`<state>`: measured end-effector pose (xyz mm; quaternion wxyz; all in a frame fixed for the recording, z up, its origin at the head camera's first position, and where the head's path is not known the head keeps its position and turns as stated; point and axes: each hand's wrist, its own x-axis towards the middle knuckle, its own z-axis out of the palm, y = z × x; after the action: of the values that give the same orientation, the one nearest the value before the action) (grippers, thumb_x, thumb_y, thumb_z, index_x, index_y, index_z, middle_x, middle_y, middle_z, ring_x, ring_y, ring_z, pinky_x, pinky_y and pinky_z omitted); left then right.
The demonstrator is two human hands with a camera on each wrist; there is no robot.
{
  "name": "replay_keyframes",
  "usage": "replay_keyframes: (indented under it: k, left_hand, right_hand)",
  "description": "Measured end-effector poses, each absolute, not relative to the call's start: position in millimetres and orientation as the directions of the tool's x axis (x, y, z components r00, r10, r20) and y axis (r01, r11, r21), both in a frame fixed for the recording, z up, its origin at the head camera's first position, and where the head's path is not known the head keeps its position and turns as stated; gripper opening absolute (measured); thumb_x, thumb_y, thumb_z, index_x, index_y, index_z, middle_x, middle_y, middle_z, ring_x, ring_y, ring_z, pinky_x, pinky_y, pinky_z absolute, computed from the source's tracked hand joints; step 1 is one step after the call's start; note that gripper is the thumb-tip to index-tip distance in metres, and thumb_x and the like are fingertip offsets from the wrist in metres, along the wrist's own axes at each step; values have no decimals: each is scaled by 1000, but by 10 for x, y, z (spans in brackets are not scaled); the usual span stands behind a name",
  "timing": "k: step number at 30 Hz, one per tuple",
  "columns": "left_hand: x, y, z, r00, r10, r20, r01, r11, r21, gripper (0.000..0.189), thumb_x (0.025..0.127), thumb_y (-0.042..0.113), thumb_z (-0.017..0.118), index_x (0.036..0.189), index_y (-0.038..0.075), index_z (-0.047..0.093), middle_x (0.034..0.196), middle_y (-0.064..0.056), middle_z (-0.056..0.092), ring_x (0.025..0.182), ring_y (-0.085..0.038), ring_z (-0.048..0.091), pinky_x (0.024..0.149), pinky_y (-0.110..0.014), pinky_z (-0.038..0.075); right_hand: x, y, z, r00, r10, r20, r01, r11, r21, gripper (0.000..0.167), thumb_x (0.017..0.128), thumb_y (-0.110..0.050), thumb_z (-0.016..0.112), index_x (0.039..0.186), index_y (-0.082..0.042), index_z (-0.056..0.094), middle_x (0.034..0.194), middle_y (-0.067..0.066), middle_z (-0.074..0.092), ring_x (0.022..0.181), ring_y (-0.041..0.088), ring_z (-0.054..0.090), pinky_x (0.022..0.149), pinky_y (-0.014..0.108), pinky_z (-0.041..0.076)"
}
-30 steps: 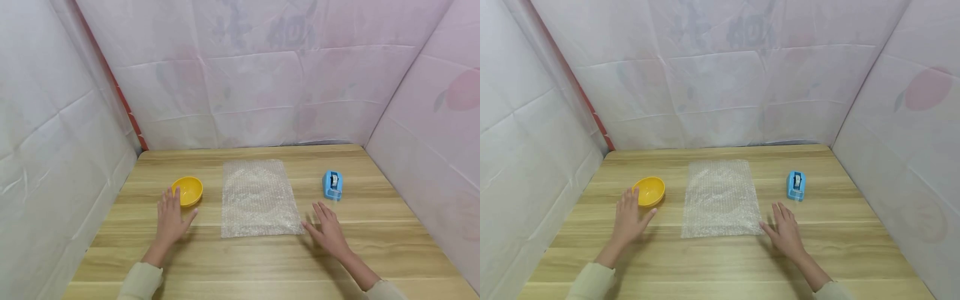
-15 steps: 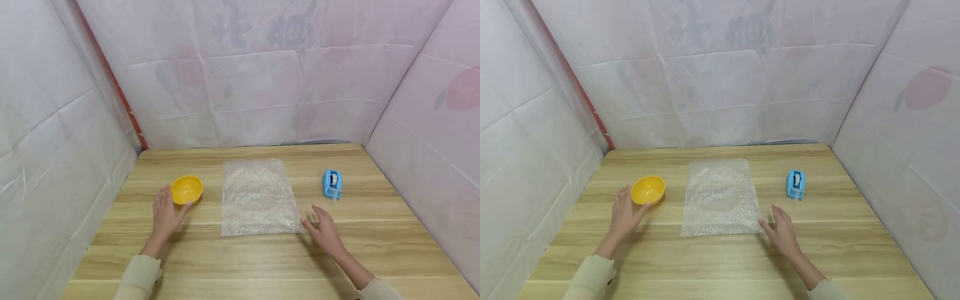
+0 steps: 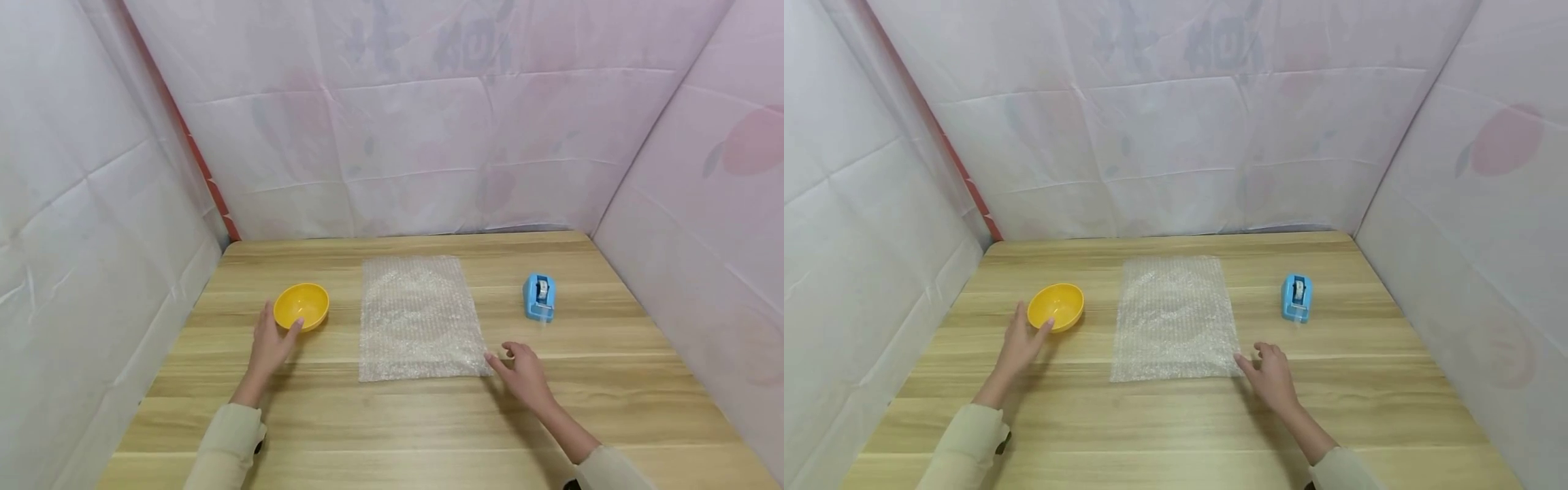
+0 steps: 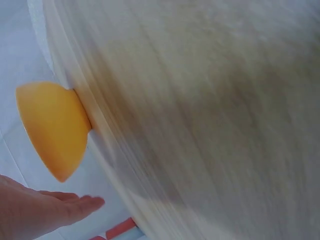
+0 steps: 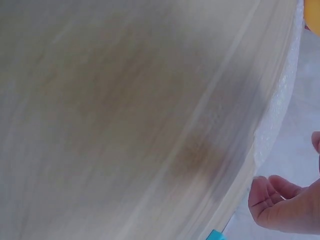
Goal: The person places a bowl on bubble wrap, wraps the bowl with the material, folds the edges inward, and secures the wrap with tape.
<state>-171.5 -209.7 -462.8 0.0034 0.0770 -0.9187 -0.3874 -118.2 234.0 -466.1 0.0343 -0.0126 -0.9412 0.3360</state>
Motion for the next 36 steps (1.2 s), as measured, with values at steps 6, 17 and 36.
replay_keyframes:
  k: [6,17,36]
  left_hand:
    - [-1784,-2108,-4632,-979,-163,-124,-198,596,778,83,96,46,39,147,-1,-7,154,-23,-2,142,-39,4,115,-51,9]
    - [-1844,-2048,-4661,-959,-248,-139,-242,455,857,68,98,30,39,146,-6,7,151,-27,12,141,-39,14,115,-48,15]
    - [-1907,-2033,-4652,-829,-382,-409,-390,-130,912,50,96,9,38,141,-9,25,143,-27,33,105,-21,54,78,-16,51]
  right_hand:
    - [-1212,2309,-4688,-996,88,-11,75,770,-634,42,86,-23,63,101,16,55,88,24,57,78,27,54,67,36,46]
    - [-1256,2268,-4708,-988,117,-101,155,764,-626,32,83,-21,64,85,8,52,69,11,52,62,18,47,53,26,38]
    - [-1300,2191,-4775,-986,149,-80,166,769,-617,20,75,-7,69,77,6,55,68,12,55,63,20,50,54,27,39]
